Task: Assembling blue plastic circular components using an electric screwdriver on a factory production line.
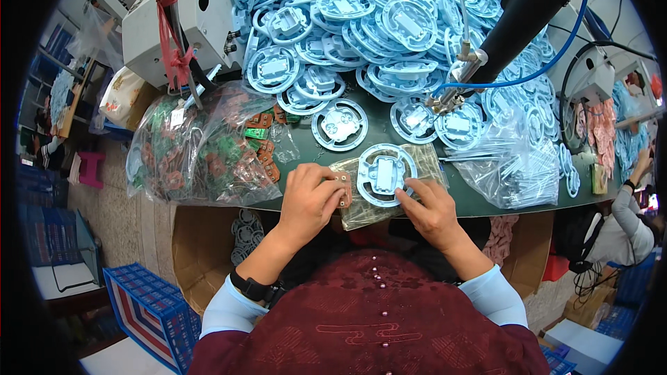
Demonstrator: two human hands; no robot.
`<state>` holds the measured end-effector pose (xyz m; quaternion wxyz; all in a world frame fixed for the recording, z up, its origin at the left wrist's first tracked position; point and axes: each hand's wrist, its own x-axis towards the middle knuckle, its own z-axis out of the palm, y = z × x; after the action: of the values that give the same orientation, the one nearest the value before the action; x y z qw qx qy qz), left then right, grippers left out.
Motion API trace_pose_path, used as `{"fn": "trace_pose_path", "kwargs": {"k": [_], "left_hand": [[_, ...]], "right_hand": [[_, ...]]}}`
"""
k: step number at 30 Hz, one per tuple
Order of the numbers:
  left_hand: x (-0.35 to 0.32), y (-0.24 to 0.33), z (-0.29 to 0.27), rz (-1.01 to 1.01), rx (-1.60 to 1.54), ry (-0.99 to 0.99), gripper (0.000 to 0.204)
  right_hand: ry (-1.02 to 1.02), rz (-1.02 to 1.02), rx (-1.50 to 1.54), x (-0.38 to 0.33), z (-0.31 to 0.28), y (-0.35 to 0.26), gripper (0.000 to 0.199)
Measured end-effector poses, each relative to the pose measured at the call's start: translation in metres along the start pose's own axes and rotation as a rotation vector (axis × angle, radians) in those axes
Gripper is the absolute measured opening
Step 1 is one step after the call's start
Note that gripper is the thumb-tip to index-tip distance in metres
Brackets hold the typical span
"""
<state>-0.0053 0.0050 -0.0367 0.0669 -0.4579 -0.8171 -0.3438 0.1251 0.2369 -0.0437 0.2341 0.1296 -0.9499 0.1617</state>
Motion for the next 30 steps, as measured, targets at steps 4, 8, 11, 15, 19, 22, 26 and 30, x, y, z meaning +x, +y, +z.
{"fn": "trace_pose_path", "kwargs": {"k": [4,8,11,15,19,22,26,30], "left_hand": [[0.016,0.018,0.004,0.079,-0.015,0.113,0.018],[0.022,0.022,0.019,0.128,0.013,0.052,0.020],[0.022,0.021,0.025,0.116,0.037,0.039,0.020],[0.020,0.020,0.028,0.114,0.053,0.021,0.021],[0.020,0.020,0.030,0.111,0.069,0.009,0.021],[0.021,0.022,0.030,0.093,0.079,0.013,0.021],[0.025,0.026,0.037,0.082,0.070,0.027,0.021],[0.004,0.015,0.028,0.046,0.037,-0.022,0.027]], "right_hand": [[-0.002,-0.034,0.001,-0.003,0.003,-0.007,0.032],[-0.016,-0.049,0.019,0.000,0.004,-0.013,0.030],[-0.003,-0.044,0.032,0.000,0.006,-0.015,0.032],[0.012,-0.041,0.043,-0.001,0.006,-0.016,0.035],[-0.004,-0.051,0.029,0.000,0.007,-0.016,0.030],[0.011,-0.049,0.035,-0.002,0.008,-0.013,0.031],[0.039,0.067,0.007,-0.016,-0.007,-0.002,0.036],[0.132,0.294,-0.232,-0.026,-0.026,0.047,0.030]]}}
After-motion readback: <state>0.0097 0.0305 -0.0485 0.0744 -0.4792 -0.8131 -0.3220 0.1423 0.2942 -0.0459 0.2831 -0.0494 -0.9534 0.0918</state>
